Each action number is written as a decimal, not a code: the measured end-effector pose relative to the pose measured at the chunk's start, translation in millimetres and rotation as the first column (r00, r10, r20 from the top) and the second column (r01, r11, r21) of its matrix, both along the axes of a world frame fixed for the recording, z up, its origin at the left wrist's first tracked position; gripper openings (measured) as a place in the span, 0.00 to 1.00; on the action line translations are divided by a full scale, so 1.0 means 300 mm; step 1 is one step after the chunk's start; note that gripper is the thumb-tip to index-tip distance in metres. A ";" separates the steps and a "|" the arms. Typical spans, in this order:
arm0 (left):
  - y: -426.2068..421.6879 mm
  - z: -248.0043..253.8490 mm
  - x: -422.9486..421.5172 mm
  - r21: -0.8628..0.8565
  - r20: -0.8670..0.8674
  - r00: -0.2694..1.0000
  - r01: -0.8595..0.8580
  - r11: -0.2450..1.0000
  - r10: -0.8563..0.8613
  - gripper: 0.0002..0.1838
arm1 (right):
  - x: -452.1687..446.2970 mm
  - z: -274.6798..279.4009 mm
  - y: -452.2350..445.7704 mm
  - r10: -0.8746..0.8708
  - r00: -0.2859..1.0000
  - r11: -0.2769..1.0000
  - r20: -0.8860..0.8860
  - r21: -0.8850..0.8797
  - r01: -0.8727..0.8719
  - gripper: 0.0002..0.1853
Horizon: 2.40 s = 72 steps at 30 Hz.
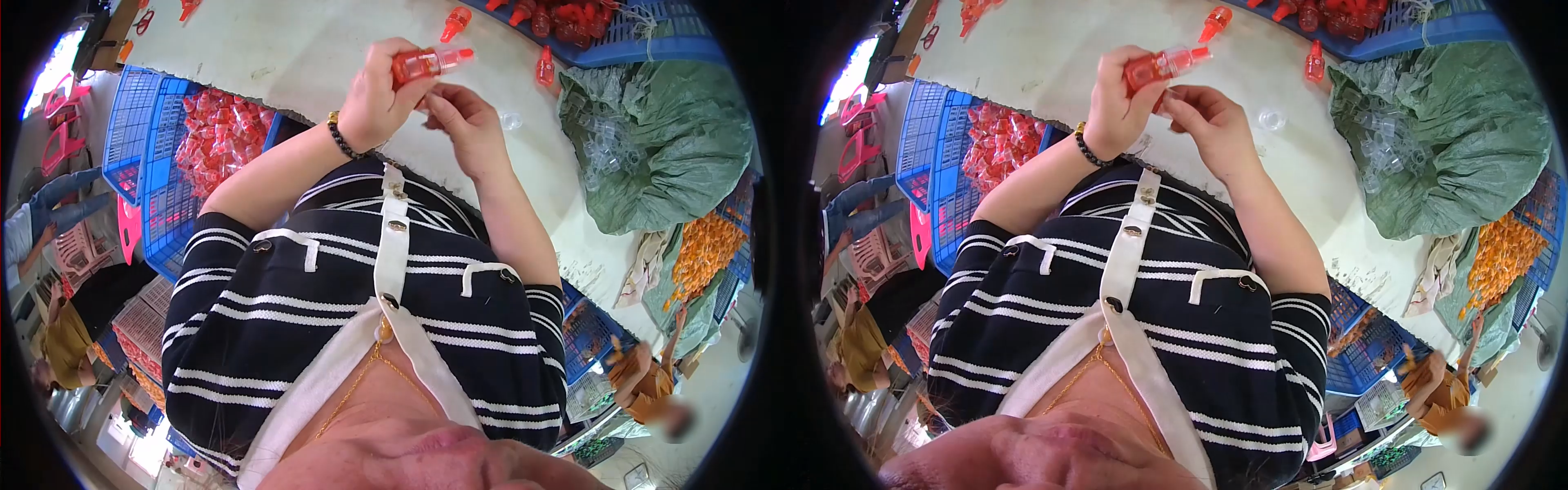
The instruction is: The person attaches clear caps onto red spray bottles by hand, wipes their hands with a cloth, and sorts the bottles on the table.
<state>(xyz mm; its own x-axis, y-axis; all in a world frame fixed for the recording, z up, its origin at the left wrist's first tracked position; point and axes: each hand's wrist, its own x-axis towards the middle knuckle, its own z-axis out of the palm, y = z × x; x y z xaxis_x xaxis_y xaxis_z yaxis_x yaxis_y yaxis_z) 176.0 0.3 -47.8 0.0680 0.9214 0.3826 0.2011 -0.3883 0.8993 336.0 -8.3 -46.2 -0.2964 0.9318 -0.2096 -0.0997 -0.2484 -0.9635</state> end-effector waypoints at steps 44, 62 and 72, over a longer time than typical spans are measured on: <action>0.164 0.019 0.027 -0.721 0.473 0.816 0.576 0.385 -0.333 0.19 | 0.179 -0.039 0.101 -0.206 0.931 0.926 0.303 0.367 0.085 0.11; 0.065 -0.003 -0.004 -0.763 0.423 0.867 0.497 0.414 -0.262 0.20 | 0.215 -0.011 0.016 -0.191 0.959 0.930 0.210 0.352 0.108 0.17; 0.064 0.049 -0.002 -0.768 0.395 0.862 0.499 0.401 -0.317 0.22 | 0.179 0.049 0.022 -0.095 0.921 0.878 0.377 0.468 -0.101 0.16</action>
<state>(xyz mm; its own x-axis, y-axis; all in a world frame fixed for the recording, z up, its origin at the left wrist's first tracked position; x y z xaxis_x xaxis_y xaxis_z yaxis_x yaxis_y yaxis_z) 175.5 19.6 -33.0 0.5514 0.6766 -0.4880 0.0562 0.5535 0.8310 389.8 -1.6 -31.5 -0.2887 0.9444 0.1573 0.2949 0.2440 -0.9238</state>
